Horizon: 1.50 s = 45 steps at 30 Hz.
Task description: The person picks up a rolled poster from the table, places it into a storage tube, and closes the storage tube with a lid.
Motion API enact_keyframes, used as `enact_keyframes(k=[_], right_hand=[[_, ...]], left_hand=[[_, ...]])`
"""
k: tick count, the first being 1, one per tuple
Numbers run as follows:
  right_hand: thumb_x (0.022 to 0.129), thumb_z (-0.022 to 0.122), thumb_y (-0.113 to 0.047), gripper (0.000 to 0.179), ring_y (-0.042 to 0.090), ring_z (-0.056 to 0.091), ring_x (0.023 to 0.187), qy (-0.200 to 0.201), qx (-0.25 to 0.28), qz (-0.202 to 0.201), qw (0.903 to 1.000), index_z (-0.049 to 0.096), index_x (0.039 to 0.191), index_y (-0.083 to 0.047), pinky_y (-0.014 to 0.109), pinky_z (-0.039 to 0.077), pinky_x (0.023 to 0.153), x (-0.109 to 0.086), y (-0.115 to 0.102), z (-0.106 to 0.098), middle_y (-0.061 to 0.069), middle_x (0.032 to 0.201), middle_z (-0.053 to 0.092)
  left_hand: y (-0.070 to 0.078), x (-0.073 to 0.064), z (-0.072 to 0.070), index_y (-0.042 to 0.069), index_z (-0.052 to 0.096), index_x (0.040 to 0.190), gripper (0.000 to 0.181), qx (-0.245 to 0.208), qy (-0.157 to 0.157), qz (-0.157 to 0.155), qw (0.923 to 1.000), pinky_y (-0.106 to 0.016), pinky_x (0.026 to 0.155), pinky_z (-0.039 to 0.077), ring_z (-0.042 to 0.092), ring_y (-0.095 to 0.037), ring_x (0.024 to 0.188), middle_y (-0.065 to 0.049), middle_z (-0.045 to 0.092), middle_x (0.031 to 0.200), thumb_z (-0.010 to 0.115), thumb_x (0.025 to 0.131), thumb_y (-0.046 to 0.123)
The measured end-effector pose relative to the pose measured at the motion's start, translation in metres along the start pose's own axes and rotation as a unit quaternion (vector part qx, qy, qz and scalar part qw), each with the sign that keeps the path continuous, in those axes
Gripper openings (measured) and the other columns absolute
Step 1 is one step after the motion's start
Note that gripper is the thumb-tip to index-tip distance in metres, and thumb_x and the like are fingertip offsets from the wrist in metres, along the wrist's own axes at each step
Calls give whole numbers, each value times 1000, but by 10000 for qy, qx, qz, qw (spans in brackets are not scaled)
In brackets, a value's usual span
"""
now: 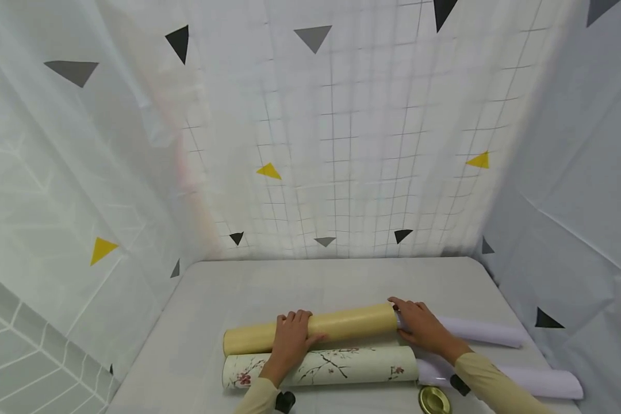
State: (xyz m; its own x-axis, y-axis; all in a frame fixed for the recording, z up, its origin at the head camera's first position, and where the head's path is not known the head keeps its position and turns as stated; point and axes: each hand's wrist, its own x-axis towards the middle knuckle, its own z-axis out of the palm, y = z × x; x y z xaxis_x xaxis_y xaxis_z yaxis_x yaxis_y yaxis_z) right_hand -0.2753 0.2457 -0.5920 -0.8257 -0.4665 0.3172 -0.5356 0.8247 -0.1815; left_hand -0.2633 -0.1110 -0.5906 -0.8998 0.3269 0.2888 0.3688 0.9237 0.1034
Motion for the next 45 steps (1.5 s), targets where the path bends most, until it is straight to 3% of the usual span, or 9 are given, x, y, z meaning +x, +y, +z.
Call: enact_keyframes(k=[10,15,22,30,36,45], right_hand=[[76,91,-18,90,31,66,116,215,-74,-366,9991,44,151,-2,55,48,100,-7,15,-1,9,131,69],[67,95,-13,98,34,62,123,192,-196,-153,9995,43,150,-1,57,46,101,-12,32,-11,11,137,65],[67,94,-11,92,44,56,126,15,-633,395,9972,46,144,2,65,43,101,-26,57,-23,23,140,58],[64,95,-13,79,46,58,117,-111,-875,961,9915,56,132,0,68,43,92,-40,70,-25,23,130,61],[65,94,-11,54,42,63,107,-227,-1015,971,9898,68,112,-6,66,48,86,-44,69,-20,15,114,68],[66,94,-10,50,34,66,96,-120,-1070,712,9916,68,109,-7,60,52,80,-31,55,-19,10,104,73]], left_hand=[[3,5,9,15,62,126,68,70,122,17,9999,-49,94,45,62,-23,105,-1,69,118,51,91,72],[0,7,12,16,61,127,69,128,126,-40,9998,-48,95,44,61,-23,105,-2,69,119,50,91,73],[-2,9,12,16,60,130,70,156,128,-97,9997,-49,99,45,61,-24,110,-3,69,121,50,90,73],[2,7,8,15,61,127,68,41,123,-86,9999,-48,97,47,61,-24,107,-2,68,119,53,90,72],[3,4,9,14,61,126,68,150,236,1,9996,-47,95,47,61,-23,105,-1,68,117,54,90,71],[4,3,7,15,61,126,68,357,347,-4,9988,-46,95,48,62,-22,105,-2,69,119,55,89,72]])
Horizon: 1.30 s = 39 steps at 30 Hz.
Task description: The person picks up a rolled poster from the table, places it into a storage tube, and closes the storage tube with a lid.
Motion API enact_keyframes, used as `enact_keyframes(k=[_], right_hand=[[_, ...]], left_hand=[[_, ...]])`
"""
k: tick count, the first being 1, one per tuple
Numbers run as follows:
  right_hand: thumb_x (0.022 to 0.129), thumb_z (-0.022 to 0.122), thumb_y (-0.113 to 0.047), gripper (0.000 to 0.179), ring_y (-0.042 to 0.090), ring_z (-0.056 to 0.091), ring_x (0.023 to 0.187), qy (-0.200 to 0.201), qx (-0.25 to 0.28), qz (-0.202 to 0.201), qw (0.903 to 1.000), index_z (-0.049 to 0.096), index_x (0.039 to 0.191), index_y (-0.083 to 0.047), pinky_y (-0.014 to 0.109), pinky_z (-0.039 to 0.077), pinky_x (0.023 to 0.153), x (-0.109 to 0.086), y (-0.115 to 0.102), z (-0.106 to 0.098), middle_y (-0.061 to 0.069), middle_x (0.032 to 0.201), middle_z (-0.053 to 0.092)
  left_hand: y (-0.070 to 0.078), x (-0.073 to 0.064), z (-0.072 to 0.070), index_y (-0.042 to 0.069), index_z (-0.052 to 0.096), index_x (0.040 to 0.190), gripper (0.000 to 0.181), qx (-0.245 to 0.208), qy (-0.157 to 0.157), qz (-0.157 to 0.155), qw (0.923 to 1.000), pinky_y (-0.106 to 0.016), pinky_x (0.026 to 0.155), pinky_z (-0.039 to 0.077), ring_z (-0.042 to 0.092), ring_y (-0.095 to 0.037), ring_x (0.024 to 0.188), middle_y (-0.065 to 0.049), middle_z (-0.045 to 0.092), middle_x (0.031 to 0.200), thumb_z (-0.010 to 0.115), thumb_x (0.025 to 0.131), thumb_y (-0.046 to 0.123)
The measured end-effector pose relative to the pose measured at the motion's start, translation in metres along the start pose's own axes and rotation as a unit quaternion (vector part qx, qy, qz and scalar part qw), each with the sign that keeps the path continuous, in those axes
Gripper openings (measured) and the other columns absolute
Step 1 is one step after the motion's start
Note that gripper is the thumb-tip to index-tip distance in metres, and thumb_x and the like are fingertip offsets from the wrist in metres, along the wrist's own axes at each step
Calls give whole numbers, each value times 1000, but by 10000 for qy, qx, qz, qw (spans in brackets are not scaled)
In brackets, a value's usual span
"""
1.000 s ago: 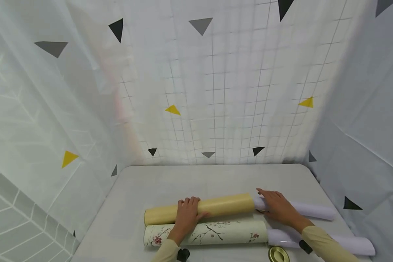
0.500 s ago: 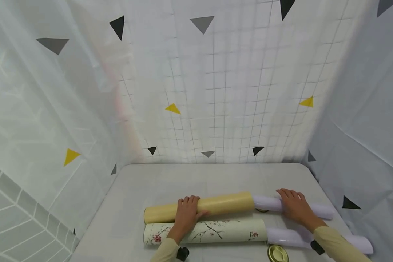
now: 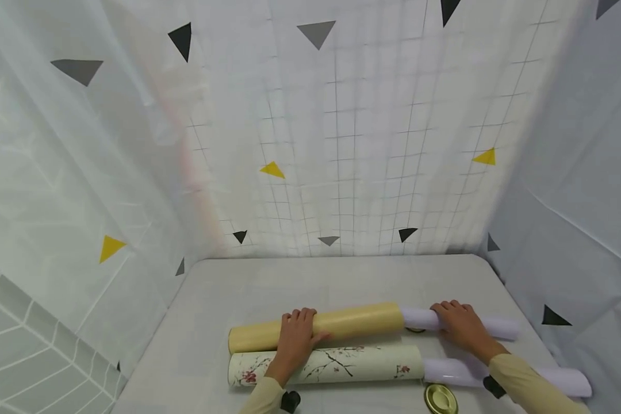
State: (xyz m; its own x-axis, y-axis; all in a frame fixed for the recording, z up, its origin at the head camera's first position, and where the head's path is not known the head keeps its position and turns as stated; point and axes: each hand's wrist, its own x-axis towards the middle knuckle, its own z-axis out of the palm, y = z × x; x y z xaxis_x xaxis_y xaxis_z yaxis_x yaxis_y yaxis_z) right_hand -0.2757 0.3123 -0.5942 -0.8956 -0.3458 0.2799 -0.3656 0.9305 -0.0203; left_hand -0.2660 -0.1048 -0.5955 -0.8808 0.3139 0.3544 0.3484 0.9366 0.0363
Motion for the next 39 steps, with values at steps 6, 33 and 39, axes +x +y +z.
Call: enact_keyframes(k=[6,33,39], right_hand=[[69,93,-9,51,34,66,99,-73,152,33,9999,68,114,-7,59,52,83,5,-8,5,11,107,72],[73,92,-16,55,29,65,102,740,661,-443,9941,64,120,-9,56,50,87,23,-51,11,7,112,72],[75,87,-12,58,30,63,108,446,816,-373,9950,62,127,-5,57,50,92,26,-57,14,11,119,71]], left_hand=[[0,0,0,15,62,126,67,-177,-67,-22,9998,-46,95,48,62,-23,105,-1,69,119,55,90,71],[-1,0,0,18,59,130,70,-202,-359,-132,9991,-46,98,46,60,-22,109,0,68,124,50,90,75],[-1,0,1,18,60,129,68,-200,-304,-96,9993,-46,97,46,60,-22,107,0,67,122,51,90,73]])
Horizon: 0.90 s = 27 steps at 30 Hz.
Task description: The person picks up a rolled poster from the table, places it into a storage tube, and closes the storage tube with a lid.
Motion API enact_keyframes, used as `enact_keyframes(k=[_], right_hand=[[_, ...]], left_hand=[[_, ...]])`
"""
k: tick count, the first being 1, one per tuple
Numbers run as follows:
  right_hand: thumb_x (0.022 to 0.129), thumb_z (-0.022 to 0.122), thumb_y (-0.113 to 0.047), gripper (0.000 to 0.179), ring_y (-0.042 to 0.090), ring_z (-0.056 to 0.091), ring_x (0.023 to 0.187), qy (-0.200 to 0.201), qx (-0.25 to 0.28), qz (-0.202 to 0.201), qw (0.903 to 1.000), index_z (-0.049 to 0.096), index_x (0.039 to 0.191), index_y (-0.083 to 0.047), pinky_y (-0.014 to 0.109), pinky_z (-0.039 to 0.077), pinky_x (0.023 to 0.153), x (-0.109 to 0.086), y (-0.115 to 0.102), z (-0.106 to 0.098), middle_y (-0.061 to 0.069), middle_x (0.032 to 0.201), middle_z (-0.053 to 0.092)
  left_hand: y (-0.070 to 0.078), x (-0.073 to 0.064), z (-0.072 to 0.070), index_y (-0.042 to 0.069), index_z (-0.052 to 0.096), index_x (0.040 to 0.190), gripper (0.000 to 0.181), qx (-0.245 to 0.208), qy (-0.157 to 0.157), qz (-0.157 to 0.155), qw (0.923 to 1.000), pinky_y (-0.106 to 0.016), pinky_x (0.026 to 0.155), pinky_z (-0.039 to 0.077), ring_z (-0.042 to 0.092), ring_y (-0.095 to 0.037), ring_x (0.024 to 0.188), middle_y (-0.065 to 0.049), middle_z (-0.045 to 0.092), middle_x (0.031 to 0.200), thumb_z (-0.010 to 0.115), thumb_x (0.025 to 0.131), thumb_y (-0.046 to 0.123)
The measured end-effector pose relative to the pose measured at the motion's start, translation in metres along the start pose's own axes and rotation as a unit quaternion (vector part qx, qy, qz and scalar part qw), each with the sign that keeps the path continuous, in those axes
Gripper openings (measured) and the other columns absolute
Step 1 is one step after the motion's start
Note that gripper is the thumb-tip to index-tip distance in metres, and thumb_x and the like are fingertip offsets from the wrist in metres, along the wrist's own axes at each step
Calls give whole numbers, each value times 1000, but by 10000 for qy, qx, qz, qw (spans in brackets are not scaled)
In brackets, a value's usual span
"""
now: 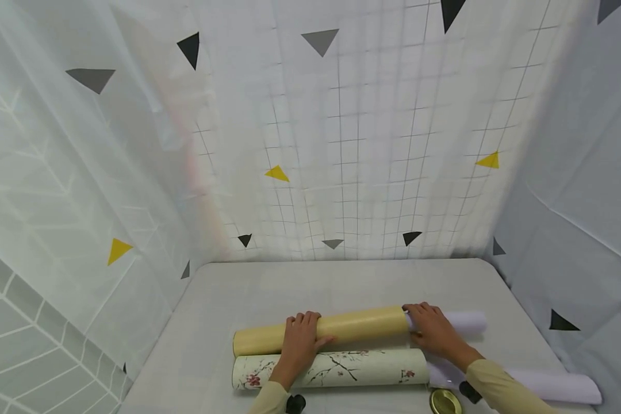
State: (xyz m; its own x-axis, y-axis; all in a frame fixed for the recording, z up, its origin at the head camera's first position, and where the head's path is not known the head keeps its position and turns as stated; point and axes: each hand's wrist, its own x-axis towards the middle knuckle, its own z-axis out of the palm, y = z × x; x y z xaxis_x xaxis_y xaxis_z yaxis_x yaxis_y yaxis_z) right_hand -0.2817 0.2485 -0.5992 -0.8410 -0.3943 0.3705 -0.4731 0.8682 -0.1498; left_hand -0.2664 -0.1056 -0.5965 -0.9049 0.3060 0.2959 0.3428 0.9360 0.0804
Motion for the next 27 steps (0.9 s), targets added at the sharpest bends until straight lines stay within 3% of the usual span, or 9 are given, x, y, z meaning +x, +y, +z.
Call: enact_keyframes(k=[5,10,15,19,22,27], right_hand=[[79,85,-16,56,32,63,110,-261,-123,29,9996,61,128,-2,57,50,94,0,-2,2,13,118,70],[77,86,-15,57,32,62,112,-270,-93,-7,9996,62,127,-4,58,49,96,-3,0,3,11,117,69],[74,90,-14,65,36,59,120,2,5,-70,10000,60,131,-6,60,45,99,-9,8,4,14,127,65],[70,85,-3,71,40,55,125,306,-125,-82,9994,57,135,-7,63,38,102,-13,18,3,19,136,60],[64,81,4,76,42,51,127,507,-266,119,9983,56,135,-7,65,34,102,-16,26,0,21,138,57],[59,89,0,88,48,46,124,600,-341,808,9943,52,138,-5,71,33,97,-18,33,-7,26,141,50]], left_hand=[[0,-1,0,18,60,129,69,34,10,46,10000,-45,96,46,60,-21,106,1,67,122,50,90,74],[0,-2,0,18,59,128,68,113,71,111,9999,-44,95,46,60,-21,106,2,67,121,50,90,74],[-1,-3,0,18,58,128,69,191,137,149,9996,-44,95,46,59,-21,105,1,66,119,48,90,75],[-2,-3,1,18,58,128,70,203,185,116,9996,-45,96,46,60,-22,105,0,66,119,48,90,76],[-1,-2,0,17,59,128,70,115,179,116,9997,-45,97,46,60,-22,106,0,67,119,47,90,75],[-1,-1,-2,18,60,127,68,67,155,119,9998,-45,94,46,60,-21,103,1,67,119,50,90,74]])
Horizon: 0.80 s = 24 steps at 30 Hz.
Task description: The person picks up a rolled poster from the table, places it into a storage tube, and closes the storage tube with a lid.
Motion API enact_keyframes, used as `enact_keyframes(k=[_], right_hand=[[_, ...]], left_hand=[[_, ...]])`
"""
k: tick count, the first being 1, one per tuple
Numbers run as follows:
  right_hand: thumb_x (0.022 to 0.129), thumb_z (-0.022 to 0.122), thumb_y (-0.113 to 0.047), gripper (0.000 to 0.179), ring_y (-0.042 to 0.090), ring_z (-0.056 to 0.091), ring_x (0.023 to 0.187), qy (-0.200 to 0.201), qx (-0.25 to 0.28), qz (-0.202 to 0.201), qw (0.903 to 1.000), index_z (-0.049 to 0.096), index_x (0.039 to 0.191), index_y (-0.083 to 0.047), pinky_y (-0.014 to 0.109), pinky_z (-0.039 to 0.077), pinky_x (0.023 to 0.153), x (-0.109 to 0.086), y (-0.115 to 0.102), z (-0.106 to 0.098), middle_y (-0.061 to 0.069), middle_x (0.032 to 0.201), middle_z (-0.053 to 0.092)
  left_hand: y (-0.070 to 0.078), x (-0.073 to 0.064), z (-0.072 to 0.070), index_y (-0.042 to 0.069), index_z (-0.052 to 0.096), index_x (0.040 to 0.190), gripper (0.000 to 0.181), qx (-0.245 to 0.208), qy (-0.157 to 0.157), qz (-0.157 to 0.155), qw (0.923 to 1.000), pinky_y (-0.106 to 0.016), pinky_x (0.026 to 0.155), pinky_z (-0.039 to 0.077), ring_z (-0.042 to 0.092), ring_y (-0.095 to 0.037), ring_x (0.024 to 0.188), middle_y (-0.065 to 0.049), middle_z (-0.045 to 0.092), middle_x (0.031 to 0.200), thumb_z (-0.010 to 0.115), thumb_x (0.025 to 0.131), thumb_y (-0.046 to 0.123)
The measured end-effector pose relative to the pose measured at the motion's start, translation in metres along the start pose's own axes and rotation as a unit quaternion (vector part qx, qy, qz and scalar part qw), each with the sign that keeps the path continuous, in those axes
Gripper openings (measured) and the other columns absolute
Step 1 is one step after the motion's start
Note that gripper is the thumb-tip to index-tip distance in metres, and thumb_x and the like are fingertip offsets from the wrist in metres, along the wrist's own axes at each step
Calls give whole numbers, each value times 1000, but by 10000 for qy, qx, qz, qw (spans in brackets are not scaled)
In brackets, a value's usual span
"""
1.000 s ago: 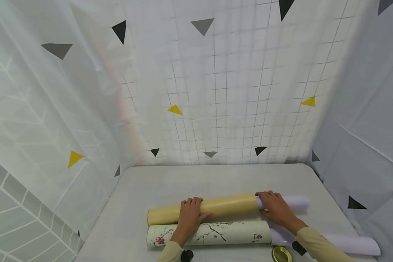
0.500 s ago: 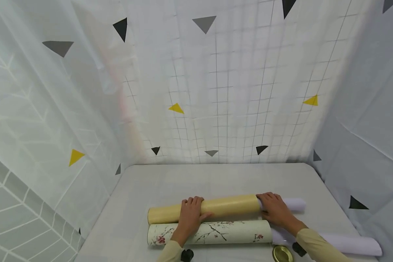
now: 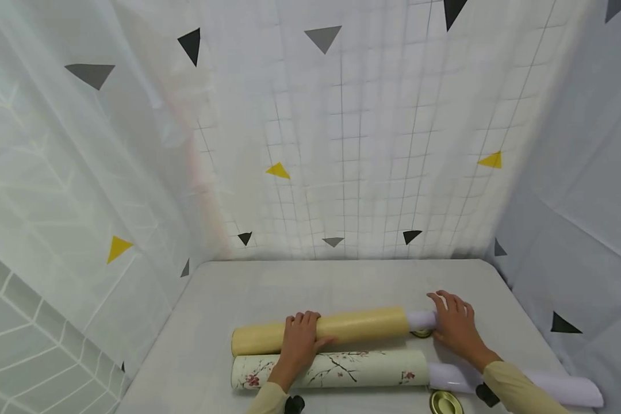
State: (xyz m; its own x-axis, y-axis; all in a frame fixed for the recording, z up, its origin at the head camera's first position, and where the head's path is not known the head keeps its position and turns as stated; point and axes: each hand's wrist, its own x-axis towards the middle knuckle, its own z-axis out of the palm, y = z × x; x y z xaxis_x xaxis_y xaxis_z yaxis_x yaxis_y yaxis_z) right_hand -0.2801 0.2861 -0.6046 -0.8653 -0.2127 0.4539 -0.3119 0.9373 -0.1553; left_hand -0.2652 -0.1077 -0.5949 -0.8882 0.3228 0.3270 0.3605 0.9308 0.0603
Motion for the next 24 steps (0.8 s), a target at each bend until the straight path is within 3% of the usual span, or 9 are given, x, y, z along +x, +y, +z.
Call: enact_keyframes(k=[3,6,13,17,24], right_hand=[[57,94,-3,95,51,39,127,-148,68,343,9993,49,140,-3,78,28,98,-2,-1,-3,29,144,43],[59,94,-3,91,52,33,131,-373,112,594,9975,50,139,-2,83,24,98,-2,1,-5,31,147,38],[68,87,-3,54,57,34,132,-774,206,774,9938,65,118,-6,82,39,81,-6,7,-1,30,148,37],[68,88,-7,50,55,39,129,-595,-17,614,9963,67,114,-7,77,43,77,-6,9,2,29,144,44],[65,88,-4,48,54,45,125,-208,-174,587,9979,68,109,-1,71,42,85,-4,15,2,31,134,55]], left_hand=[[0,-2,0,18,61,126,67,-12,10,-30,10000,-44,94,45,59,-21,103,2,67,119,53,89,73],[-1,-3,1,18,60,127,67,-23,43,-6,10000,-44,95,46,59,-20,103,2,67,119,52,89,73],[1,-1,7,19,60,126,68,297,133,54,9995,-43,93,47,61,-20,103,2,67,119,49,89,76],[1,1,10,20,61,126,69,439,151,7,9989,-42,93,48,61,-20,103,3,67,118,50,88,77],[1,3,9,21,62,122,69,529,405,11,9978,-41,91,48,61,-18,99,3,69,115,52,85,78]])
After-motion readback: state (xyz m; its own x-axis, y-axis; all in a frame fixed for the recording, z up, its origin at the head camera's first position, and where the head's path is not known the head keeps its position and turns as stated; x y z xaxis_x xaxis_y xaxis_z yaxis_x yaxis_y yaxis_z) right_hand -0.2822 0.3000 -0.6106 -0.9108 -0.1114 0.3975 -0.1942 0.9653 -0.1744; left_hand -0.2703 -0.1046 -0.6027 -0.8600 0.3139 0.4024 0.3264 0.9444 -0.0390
